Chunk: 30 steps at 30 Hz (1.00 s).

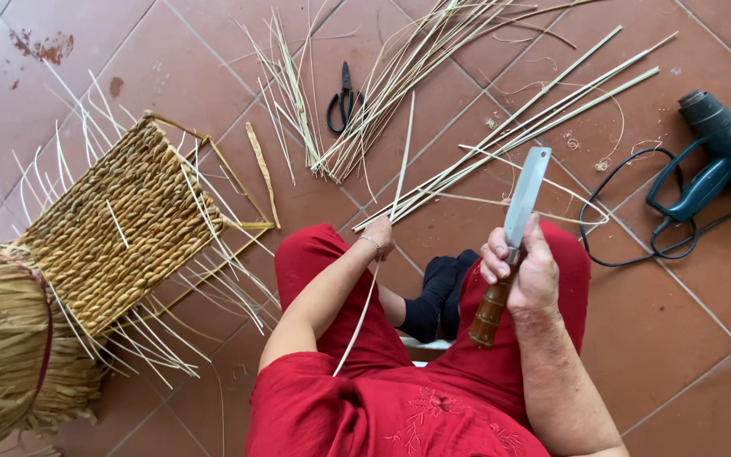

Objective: The person sits on the floor and uses a knife to shave and smooth thin bamboo strips. They repeatedly hold the strips against their leg and run the knife along them to remove splinters and create a smooth surface.

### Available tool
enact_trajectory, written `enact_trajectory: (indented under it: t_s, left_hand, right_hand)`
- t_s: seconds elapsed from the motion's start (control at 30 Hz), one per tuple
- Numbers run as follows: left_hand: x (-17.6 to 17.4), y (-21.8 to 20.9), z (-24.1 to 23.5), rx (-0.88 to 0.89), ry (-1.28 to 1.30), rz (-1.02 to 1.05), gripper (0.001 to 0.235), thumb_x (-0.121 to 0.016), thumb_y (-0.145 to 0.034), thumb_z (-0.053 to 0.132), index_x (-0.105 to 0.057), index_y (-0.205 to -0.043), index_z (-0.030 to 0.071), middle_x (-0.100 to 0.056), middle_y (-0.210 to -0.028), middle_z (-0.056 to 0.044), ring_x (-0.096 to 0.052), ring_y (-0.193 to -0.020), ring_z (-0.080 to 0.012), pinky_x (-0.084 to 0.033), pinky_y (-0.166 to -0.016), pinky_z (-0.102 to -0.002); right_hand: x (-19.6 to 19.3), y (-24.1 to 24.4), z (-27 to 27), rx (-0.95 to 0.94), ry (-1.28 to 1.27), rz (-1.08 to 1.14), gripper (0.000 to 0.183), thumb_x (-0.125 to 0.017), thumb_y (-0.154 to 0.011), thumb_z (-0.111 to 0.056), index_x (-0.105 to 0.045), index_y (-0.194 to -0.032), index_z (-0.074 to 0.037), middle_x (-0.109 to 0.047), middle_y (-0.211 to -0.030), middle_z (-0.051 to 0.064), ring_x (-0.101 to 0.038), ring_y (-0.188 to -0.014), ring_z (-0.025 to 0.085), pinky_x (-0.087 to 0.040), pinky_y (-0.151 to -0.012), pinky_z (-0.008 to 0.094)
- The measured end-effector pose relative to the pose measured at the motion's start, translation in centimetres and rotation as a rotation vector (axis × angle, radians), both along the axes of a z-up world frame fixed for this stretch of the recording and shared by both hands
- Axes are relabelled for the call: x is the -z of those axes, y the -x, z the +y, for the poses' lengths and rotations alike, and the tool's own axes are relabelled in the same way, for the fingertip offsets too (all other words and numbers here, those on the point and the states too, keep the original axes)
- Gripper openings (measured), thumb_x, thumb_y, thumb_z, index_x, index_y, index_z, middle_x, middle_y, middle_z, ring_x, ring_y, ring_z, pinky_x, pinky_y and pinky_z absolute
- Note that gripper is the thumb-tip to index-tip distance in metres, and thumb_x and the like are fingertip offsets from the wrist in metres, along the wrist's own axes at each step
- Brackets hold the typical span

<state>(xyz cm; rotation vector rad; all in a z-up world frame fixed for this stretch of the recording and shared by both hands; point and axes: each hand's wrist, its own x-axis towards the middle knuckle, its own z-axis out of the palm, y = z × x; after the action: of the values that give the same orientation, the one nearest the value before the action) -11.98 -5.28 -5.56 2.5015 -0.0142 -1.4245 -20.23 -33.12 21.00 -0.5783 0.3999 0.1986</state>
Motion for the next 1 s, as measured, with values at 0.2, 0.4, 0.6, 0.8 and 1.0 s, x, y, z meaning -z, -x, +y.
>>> enact_trajectory:
  t_s: [0.2,0.4,0.6,0.8,1.0]
  left_hand:
    - [-9.2,0.8,-0.4,-0.854,0.764,-0.14,0.014,-0.065,-0.1,0.015,-0.068,-0.1,0.001,-0.068,-0.064,-0.005,-0.054,-0.041,-0.0091,-0.042,-0.037,-0.027]
    - [-18.6,-0.3,0.9,-1.128,1.212,-0.155,0.017,-0.06,-0.101,0.012,-0.07,-0.109,0.002,-0.064,-0.072,0.001,-0.052,-0.046,-0.0033,-0.04,-0.039,-0.021]
    - [-25.2,-0.6,1.6,-0.861,1.27,-0.364,0.015,-0.063,-0.103,0.009,-0.072,-0.111,-0.002,-0.064,-0.076,0.001,-0.05,-0.051,-0.0008,-0.039,-0.043,-0.019]
    - [-29.0,2.6,-0.1,-0.715,1.28,-0.46,0.015,-0.066,-0.103,0.007,-0.071,-0.112,-0.004,-0.063,-0.073,0.0,-0.055,-0.055,-0.0026,-0.046,-0.047,-0.021]
    - [-31.8,6.2,-2.2,-0.691,1.288,-0.352,0.015,-0.065,-0.101,0.008,-0.07,-0.11,-0.002,-0.065,-0.076,0.001,-0.06,-0.058,-0.0036,-0.052,-0.049,-0.021]
  right_hand:
    - [2.5,-0.7,-3.6,0.098,0.051,0.012,0.039,-0.035,-0.117,-0.049,-0.048,-0.136,-0.018,-0.047,-0.077,0.002,-0.043,-0.056,0.011,-0.041,-0.051,0.028]
    - [4.2,-1.1,-4.0,-0.129,0.35,0.093,0.041,-0.037,-0.113,-0.047,-0.05,-0.137,-0.017,-0.049,-0.071,0.002,-0.044,-0.05,0.011,-0.04,-0.045,0.029]
    - [4.6,1.0,-3.3,-0.051,0.399,0.111,0.042,-0.039,-0.112,-0.045,-0.047,-0.139,-0.014,-0.05,-0.071,0.002,-0.046,-0.05,0.011,-0.041,-0.046,0.03]
    - [-0.4,3.7,-3.3,-0.039,0.324,-0.174,0.05,-0.035,-0.113,-0.046,-0.042,-0.151,-0.013,-0.049,-0.069,0.002,-0.045,-0.048,0.009,-0.042,-0.044,0.027]
    - [-6.6,6.9,0.4,-0.304,0.325,-0.421,0.061,-0.044,-0.109,-0.035,-0.04,-0.159,-0.001,-0.056,-0.074,0.005,-0.048,-0.054,0.01,-0.044,-0.049,0.024]
